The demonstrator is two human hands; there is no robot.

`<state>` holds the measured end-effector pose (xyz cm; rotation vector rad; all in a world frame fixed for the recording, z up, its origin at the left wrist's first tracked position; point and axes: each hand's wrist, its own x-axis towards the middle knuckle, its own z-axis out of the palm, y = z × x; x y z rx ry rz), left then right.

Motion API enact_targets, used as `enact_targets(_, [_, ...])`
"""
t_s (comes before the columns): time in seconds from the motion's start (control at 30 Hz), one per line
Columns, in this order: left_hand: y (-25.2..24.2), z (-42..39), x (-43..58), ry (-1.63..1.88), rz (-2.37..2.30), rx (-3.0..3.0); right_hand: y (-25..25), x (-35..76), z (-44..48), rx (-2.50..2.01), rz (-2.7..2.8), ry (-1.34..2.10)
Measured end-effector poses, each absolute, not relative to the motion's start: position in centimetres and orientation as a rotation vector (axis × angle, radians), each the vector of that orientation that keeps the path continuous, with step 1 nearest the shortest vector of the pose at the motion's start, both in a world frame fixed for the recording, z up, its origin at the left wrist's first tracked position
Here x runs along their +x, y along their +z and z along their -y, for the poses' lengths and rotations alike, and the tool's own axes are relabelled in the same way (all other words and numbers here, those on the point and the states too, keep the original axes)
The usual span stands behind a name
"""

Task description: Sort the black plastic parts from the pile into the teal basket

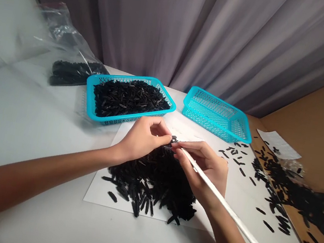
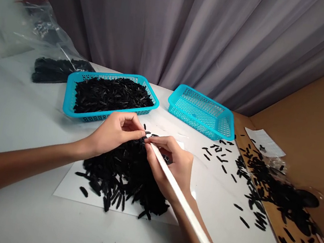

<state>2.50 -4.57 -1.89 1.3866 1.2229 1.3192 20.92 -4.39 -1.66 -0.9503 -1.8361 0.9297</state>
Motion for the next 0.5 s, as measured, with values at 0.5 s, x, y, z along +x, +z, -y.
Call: enact_targets(0.5, [-2.2,4.7,2.8,1.297,-1.316,1.407,-2.8,20.9,4.0,-0.880,1.825,0.512])
